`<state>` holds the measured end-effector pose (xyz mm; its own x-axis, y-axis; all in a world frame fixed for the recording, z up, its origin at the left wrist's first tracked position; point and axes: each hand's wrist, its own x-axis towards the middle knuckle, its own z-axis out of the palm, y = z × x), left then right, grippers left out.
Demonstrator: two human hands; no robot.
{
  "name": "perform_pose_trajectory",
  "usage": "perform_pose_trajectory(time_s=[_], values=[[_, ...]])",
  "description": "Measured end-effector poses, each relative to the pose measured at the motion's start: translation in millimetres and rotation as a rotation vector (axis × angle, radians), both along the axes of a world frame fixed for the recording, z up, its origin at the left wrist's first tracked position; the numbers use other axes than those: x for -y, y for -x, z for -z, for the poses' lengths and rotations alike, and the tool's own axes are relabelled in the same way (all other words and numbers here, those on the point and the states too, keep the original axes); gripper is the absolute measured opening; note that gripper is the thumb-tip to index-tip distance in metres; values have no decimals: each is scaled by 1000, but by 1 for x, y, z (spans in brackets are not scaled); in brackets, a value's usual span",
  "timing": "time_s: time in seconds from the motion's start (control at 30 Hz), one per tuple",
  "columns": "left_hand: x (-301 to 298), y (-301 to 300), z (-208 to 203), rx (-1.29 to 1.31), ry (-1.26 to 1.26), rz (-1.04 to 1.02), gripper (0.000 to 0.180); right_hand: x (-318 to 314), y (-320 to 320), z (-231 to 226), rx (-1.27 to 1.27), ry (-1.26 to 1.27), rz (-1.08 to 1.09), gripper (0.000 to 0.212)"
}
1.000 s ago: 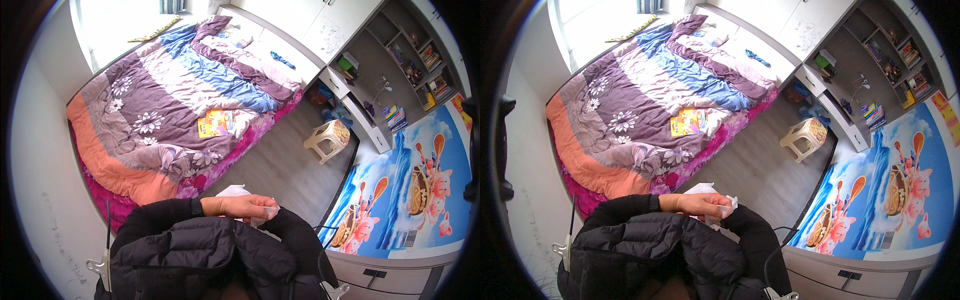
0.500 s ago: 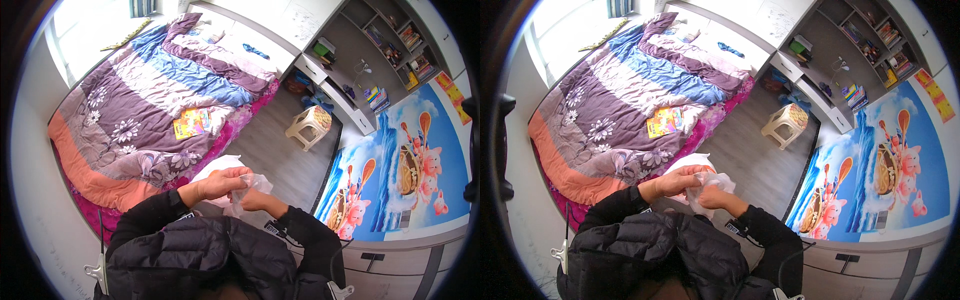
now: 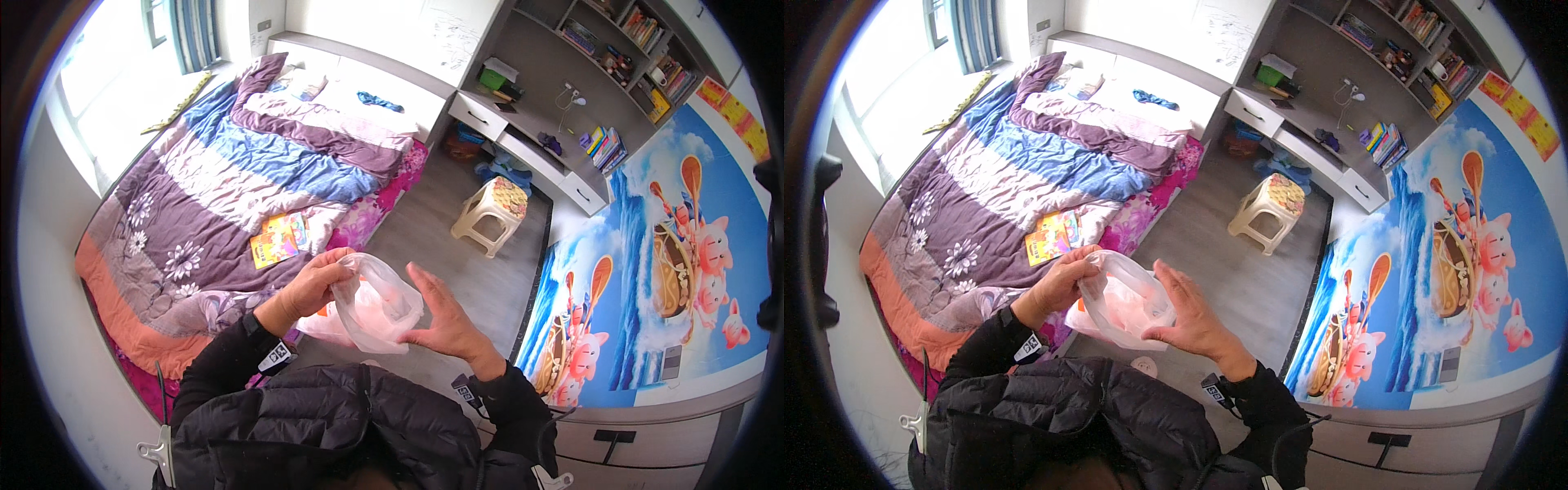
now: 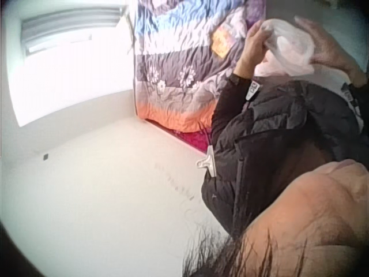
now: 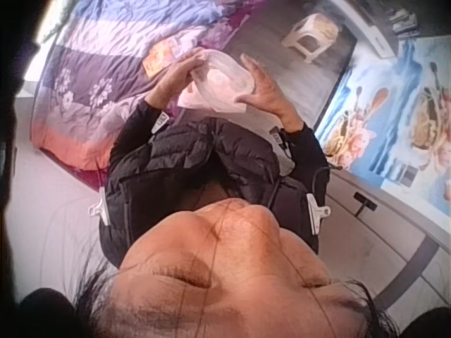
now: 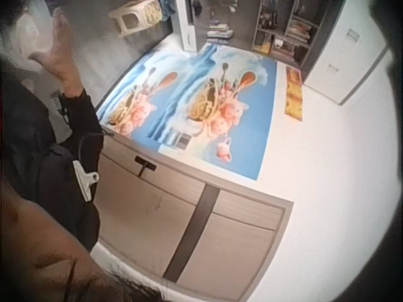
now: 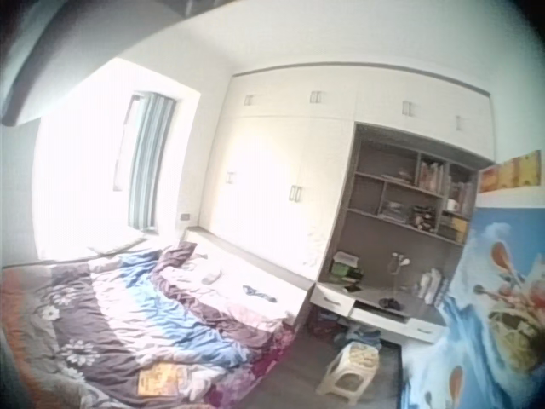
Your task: The person unpacks books from a plastic bag on a bed, places the bag under the bed, then moves to a desk to flip through the books and wipe the surface with a cloth. The person also picks up a phone and a small bag, then walks into a bathroom and hangs the bag on a wall hook.
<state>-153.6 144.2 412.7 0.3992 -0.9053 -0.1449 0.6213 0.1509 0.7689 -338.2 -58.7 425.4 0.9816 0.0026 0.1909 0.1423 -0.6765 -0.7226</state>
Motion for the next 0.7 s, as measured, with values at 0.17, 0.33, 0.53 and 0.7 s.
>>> perform_pose_trajectory(time_s=[0.17, 0.33, 0.53, 0.7], values=[[67, 17, 0, 17, 100, 35, 20, 29, 12, 55, -84, 366, 89, 96], [104, 25, -9, -136, 147, -12, 20, 83, 1, 91, 235, 423, 147, 67], [130, -7, -19, -227, 307, -65, 8, 100, 6, 93, 147, 213, -102, 46], [163, -46, -5, -370, 219, -278, 10, 123, 6, 89, 7, 89, -136, 34]])
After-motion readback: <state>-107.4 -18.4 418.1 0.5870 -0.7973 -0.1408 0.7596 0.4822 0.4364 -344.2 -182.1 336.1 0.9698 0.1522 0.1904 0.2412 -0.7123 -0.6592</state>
